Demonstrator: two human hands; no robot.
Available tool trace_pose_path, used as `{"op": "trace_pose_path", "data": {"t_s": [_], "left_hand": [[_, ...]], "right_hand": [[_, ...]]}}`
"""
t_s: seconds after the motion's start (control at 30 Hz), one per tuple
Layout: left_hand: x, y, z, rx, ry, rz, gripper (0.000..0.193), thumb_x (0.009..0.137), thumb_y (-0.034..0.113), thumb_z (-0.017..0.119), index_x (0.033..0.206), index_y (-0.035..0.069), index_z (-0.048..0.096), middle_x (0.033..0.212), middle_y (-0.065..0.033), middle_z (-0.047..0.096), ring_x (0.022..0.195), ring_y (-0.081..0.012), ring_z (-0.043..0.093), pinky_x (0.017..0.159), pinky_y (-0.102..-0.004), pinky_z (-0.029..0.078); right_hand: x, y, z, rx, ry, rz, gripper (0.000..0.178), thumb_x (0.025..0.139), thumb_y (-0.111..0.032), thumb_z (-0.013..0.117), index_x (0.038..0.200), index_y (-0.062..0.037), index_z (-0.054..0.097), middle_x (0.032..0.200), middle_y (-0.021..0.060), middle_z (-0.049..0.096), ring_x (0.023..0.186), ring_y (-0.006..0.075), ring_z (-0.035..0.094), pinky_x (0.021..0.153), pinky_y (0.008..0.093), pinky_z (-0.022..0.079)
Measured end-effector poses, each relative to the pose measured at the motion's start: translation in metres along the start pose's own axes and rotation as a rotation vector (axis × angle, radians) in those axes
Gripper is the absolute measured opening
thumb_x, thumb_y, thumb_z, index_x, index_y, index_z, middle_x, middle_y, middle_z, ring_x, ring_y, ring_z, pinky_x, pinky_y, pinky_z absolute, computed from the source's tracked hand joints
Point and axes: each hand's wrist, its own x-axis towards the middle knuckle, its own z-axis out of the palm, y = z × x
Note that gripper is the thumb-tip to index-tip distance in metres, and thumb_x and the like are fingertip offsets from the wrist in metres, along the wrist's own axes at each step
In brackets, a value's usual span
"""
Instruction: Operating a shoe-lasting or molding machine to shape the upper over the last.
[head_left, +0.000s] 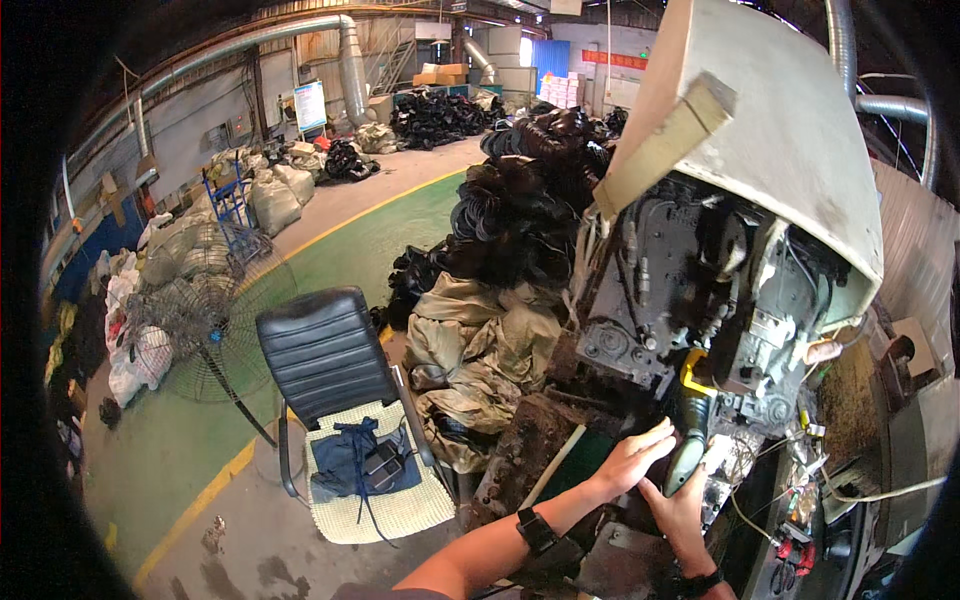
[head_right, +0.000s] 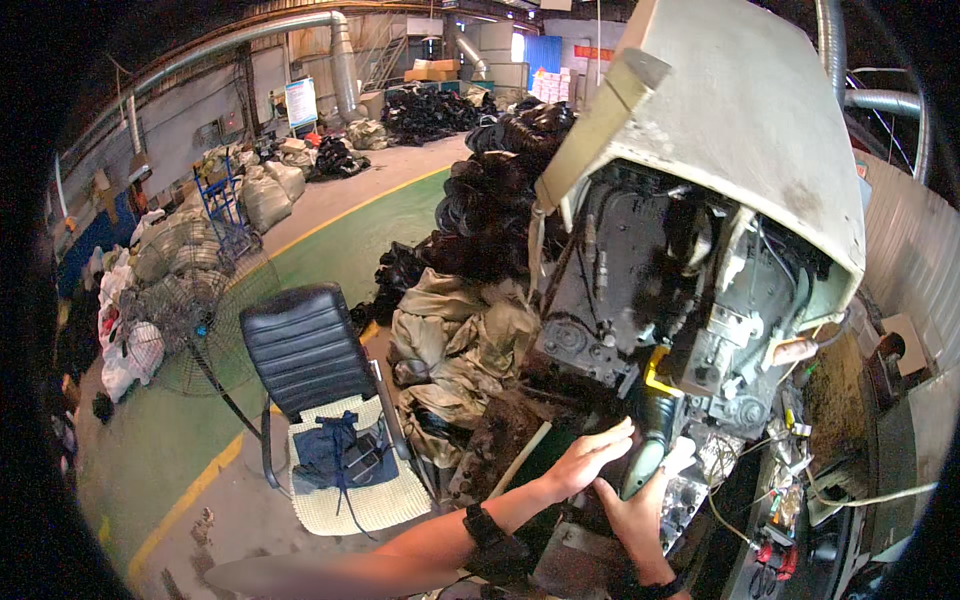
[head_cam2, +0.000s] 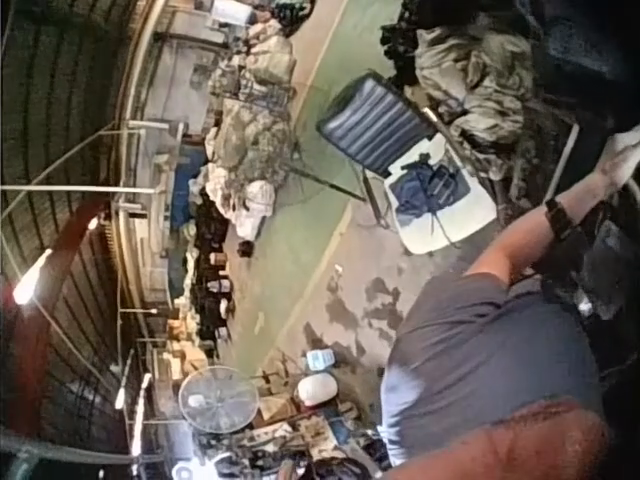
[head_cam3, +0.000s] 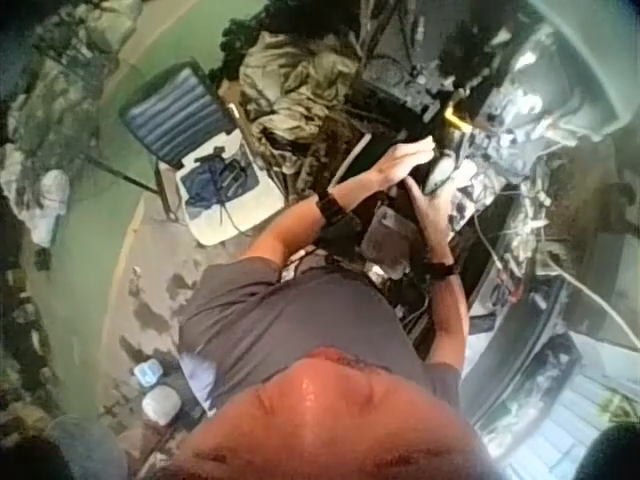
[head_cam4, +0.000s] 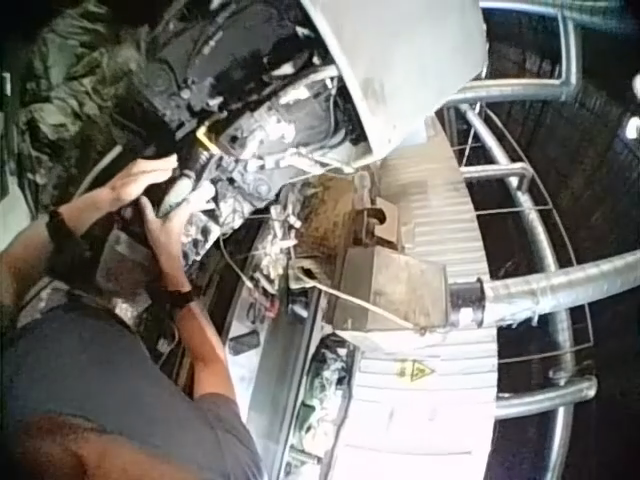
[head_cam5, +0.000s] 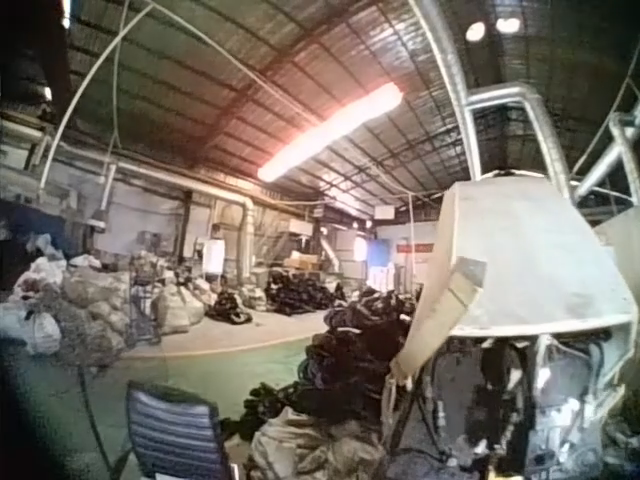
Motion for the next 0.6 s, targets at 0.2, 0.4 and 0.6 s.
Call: {"op": "trace_pose_path", "data": {"t_s": [0.2,0.4,0.6], "left_hand": [[0.004,0.006,-0.016,0.122,-0.027,-0.06,0.05,0.104,0.024,0.055,0.143,-0.006,0.048,0.146,-0.0153,0.054,0.132,-0.0169,0.051,0.112,-0.0298,0.038],[-0.019,0.004,-0.007,0.112,0.102,0.096,0.04,0.099,0.012,0.062,0.132,-0.008,0.058,0.129,-0.015,0.065,0.115,-0.0175,0.063,0.103,-0.0316,0.048],[0.019,0.047,-0.016,-0.269,0.341,-0.178,0.057,0.085,0.016,0.08,0.133,-0.004,0.055,0.117,-0.0134,0.068,0.105,-0.0183,0.066,0.094,-0.0312,0.053]], "right_hand": [[-0.008,0.028,0.018,-0.053,0.061,0.117,0.099,0.072,-0.019,0.082,0.146,0.0144,0.025,0.142,0.0357,0.039,0.134,0.0473,0.04,0.116,0.048,0.03],[-0.013,0.013,0.012,0.287,0.114,0.108,0.102,0.071,0.002,0.078,0.153,0.0073,0.018,0.148,0.0237,0.039,0.139,0.0329,0.036,0.12,0.0427,0.023],[-0.039,-0.075,-0.059,0.49,0.003,0.395,0.083,0.07,0.006,0.079,0.143,0.0058,0.04,0.139,0.0176,0.051,0.129,0.0276,0.049,0.113,0.0401,0.035]]}}
